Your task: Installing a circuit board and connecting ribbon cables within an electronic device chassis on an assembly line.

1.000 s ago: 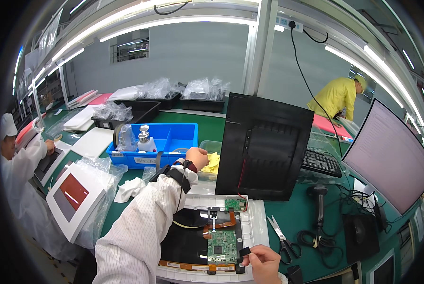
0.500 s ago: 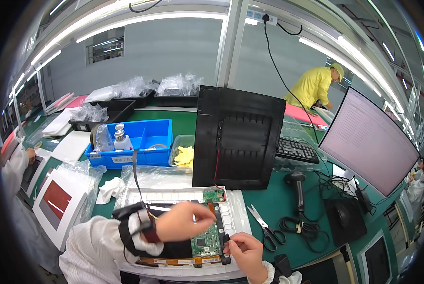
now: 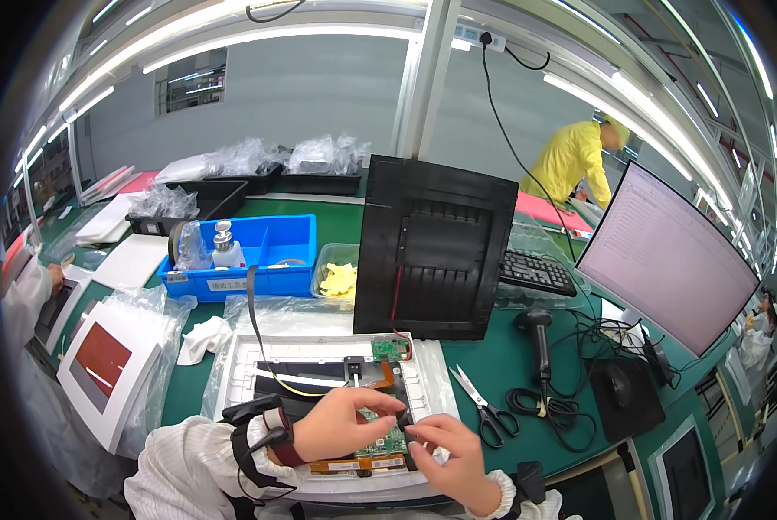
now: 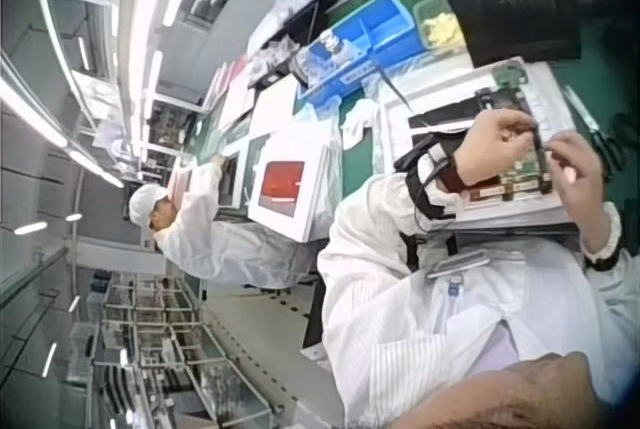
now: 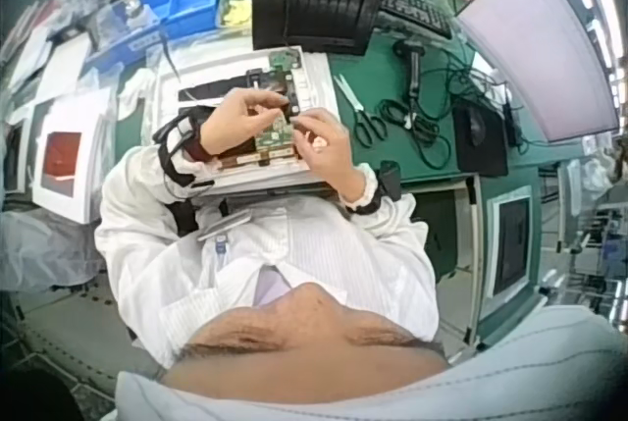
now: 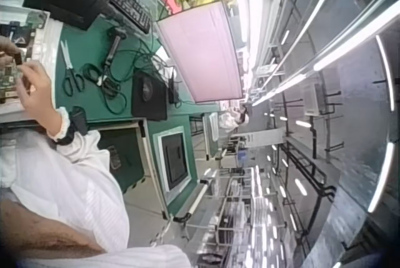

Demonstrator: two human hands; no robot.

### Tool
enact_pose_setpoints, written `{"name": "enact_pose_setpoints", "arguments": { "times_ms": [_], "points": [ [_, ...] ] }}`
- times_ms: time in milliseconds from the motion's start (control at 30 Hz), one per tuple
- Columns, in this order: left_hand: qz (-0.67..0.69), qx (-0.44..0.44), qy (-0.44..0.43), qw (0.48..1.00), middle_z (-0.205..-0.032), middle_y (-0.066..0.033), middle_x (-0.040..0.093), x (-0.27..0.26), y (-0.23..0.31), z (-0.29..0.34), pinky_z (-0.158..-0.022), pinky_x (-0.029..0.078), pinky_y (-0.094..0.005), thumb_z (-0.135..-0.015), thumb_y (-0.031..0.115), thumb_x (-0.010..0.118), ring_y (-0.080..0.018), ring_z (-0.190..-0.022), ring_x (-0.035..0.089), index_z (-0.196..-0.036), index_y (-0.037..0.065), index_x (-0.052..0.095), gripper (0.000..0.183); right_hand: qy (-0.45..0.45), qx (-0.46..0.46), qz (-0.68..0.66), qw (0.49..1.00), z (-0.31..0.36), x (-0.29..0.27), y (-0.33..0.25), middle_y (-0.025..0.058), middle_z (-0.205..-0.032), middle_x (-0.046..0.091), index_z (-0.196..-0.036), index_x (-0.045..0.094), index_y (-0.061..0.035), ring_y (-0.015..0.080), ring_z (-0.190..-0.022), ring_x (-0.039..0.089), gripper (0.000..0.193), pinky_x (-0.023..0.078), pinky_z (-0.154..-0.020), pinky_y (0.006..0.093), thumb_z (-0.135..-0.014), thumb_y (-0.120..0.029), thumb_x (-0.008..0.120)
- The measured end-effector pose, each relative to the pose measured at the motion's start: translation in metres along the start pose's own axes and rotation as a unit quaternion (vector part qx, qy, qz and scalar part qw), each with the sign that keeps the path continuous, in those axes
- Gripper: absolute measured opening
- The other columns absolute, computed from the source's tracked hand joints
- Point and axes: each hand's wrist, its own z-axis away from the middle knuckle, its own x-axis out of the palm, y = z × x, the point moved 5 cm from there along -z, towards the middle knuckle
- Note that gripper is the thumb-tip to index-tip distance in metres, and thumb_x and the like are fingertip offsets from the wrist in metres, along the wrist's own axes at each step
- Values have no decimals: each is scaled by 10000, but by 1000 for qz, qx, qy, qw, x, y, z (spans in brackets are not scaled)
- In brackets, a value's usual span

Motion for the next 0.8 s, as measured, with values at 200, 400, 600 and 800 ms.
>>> {"name": "enact_pose_setpoints", "arguments": {
  "times_ms": [200, 400, 600, 800],
  "points": [
    [116, -5, 9, 993, -951, -88, 591, -7, -3, 7, -776, 442, -224, -810, 65, 550, -120, -868, 557, -1031, -40, 563, 246, 22, 73, -133, 988, -6, -17, 25, 99, -900, 530, -859, 592, 63, 125, -658, 534, 123, 433, -569, 216, -817, -12, 504],
    [159, 20, -11, 987, -946, -77, 590, -7, -6, 9, -757, 439, -227, -815, 114, 547, -106, -850, 546, -1041, -17, 561, 262, -37, 156, -242, 957, -10, -6, 37, 90, -930, 520, -924, 584, 49, 112, -709, 514, 222, 422, -620, 213, -865, -145, 496],
    [191, 28, -17, 981, -949, -61, 580, -3, -6, 11, -733, 439, -229, -814, 163, 550, -92, -830, 532, -1032, 4, 572, 271, -71, 191, -328, 922, -4, 2, 41, 73, -901, 508, -931, 573, 56, 116, -691, 491, 217, 410, -628, 223, -858, -138, 509],
    [215, 20, -17, 976, -952, -62, 572, -5, -12, 10, -742, 436, -231, -814, 161, 555, -93, -837, 528, -1028, -3, 573, 270, -68, 198, -346, 915, -7, 6, 38, 80, -861, 496, -870, 583, 39, 140, -677, 485, 170, 392, -616, 254, -800, -115, 594]
  ]
}}
